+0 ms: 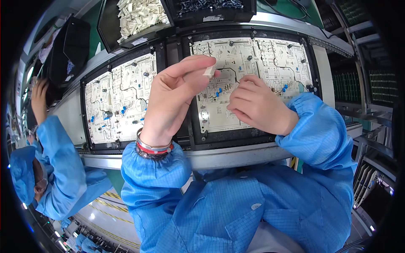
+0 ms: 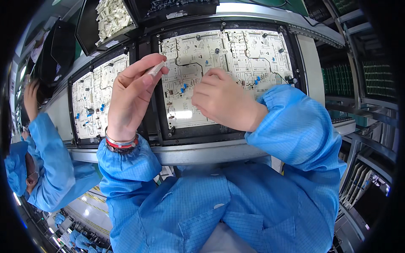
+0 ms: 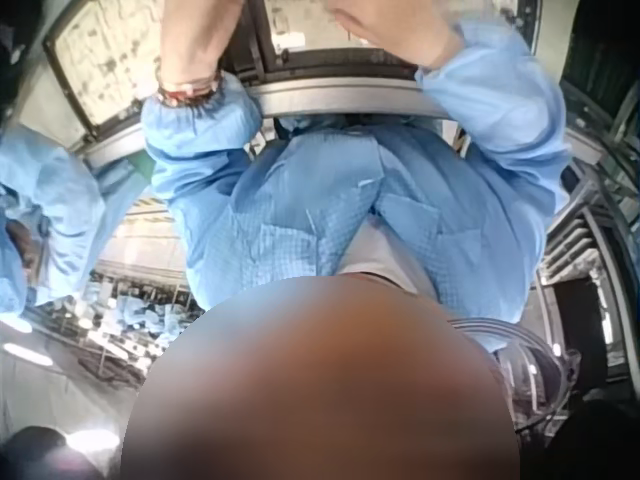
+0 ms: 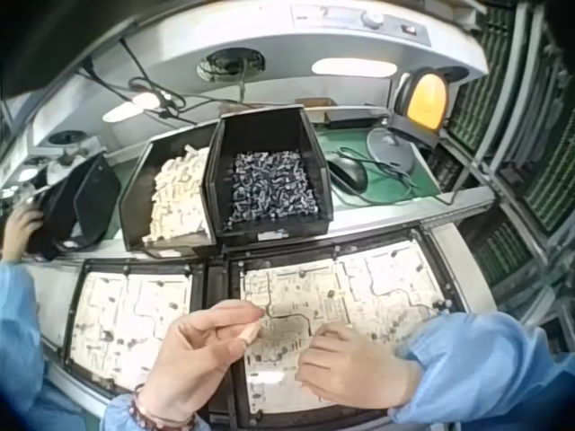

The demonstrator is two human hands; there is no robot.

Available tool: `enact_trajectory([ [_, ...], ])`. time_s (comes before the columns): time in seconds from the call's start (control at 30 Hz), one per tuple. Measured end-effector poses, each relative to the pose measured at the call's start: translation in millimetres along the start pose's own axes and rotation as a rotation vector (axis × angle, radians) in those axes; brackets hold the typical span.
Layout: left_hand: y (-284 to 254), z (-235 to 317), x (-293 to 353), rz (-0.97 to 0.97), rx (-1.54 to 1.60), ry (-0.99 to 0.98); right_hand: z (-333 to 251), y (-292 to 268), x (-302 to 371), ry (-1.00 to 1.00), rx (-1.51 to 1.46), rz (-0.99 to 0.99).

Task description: Manually placing small electronic components onto a board within a frame on an assembly line.

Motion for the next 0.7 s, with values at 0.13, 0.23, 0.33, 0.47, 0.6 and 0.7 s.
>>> enact_trajectory([
  [0.13, 14.7, 6.8, 0.1, 0.046, -0.071, -0.007, -8.9, -10.0, 4.5, -0.054, 0.195, -0.065],
  [0.23, 30.0, 10.6, -5.0, 0.143, -0.202, -0.063, 9.1, -51.0, 5.5, 0.0, 0.154, 0.023],
  [0.33, 43.4, 1.0, -33.6, 0.128, -0.683, 0.166, 42.0, -97.6, 28.2, 0.222, 0.211, 0.34],
  [0.47, 61.4, -28.5, -65.8, 0.084, -1.007, 0.347, 75.0, -107.5, 62.8, 0.431, 0.091, 0.487],
  [0.6, 66.9, -35.9, -78.3, 0.057, -1.073, 0.272, 88.1, -100.5, 72.5, 0.391, 0.035, 0.479],
  [0.7, 71.1, -31.0, -78.7, 0.077, -1.176, 0.264, 86.9, -106.4, 70.7, 0.339, 0.114, 0.474],
])
Point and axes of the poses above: each hand's wrist, its own x-axis away from the middle knuckle, its own y-axis out of the palm, z = x × y, the point moved 3 cm from there along -x, towards the middle knuckle, and after that the axes turned 14 degrees about -y, right-handed, at the moved point
